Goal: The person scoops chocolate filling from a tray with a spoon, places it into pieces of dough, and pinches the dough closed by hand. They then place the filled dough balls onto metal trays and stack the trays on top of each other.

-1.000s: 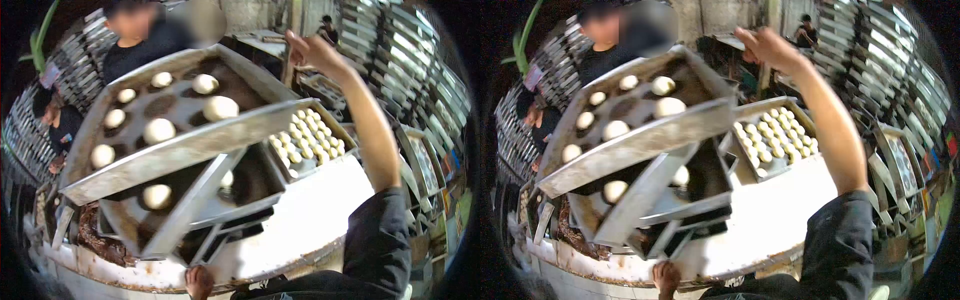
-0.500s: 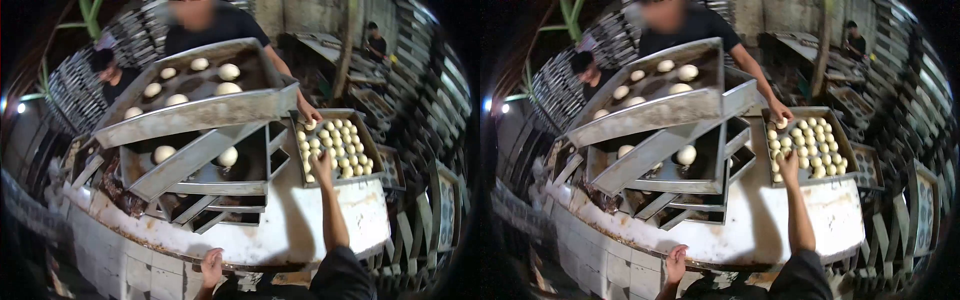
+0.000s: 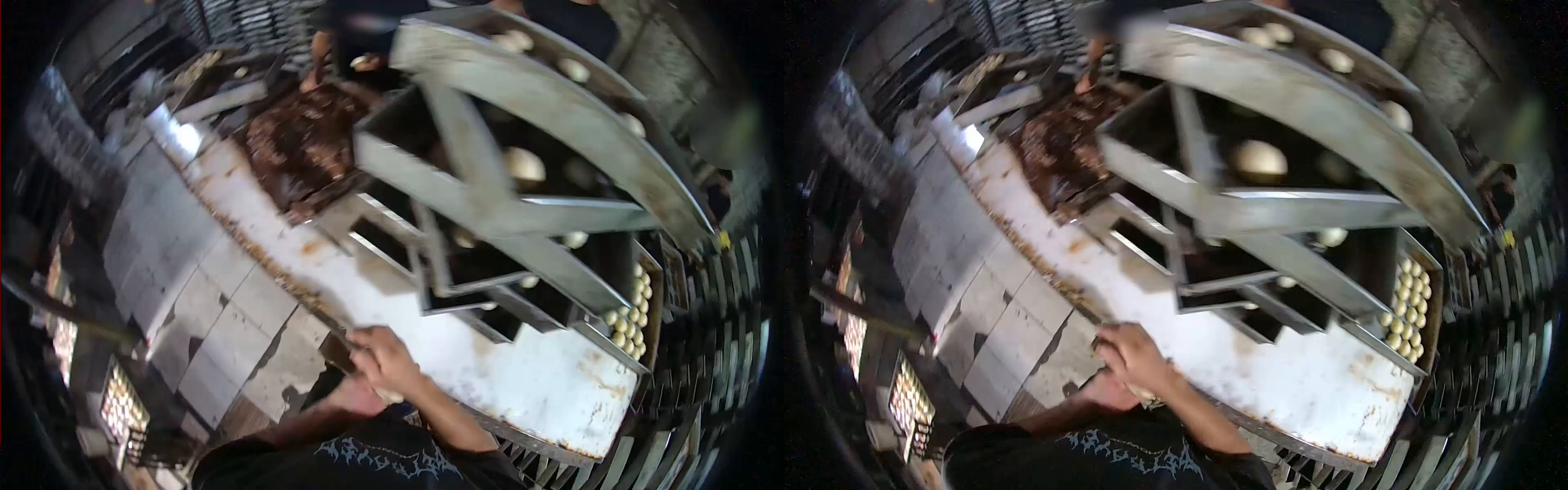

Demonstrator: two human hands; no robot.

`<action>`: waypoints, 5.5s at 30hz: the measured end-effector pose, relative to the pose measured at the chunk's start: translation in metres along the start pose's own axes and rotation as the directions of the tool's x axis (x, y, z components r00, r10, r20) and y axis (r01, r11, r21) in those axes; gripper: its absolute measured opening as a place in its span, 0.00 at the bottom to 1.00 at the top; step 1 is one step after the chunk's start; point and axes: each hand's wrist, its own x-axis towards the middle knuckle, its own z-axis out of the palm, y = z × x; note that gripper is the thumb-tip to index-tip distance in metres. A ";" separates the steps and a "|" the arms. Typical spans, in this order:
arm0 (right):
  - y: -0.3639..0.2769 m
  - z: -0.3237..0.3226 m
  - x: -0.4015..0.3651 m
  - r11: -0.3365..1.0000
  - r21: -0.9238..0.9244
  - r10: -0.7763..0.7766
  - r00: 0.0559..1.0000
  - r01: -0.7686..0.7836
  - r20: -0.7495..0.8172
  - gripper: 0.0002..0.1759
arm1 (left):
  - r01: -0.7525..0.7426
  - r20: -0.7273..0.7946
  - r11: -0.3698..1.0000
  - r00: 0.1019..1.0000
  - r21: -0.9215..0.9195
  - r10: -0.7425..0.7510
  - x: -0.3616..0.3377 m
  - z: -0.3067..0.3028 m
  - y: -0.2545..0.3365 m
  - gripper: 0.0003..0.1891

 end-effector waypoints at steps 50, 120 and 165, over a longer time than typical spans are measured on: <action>0.044 0.110 0.187 0.853 0.043 0.521 0.840 -0.521 -0.155 0.15 | -0.044 -0.030 0.796 0.999 -0.604 0.032 -0.007 -0.183 0.214 0.31; -0.180 -0.360 -0.018 0.604 -0.727 0.254 0.944 -0.325 -0.210 0.21 | -0.200 0.292 -0.303 0.909 0.932 0.299 0.103 -0.025 0.019 0.27; 0.291 -0.474 -0.316 -0.015 -0.375 0.642 0.278 -0.927 -0.714 0.25 | 0.198 -0.300 0.333 0.908 0.922 0.292 -0.012 0.094 -0.110 0.16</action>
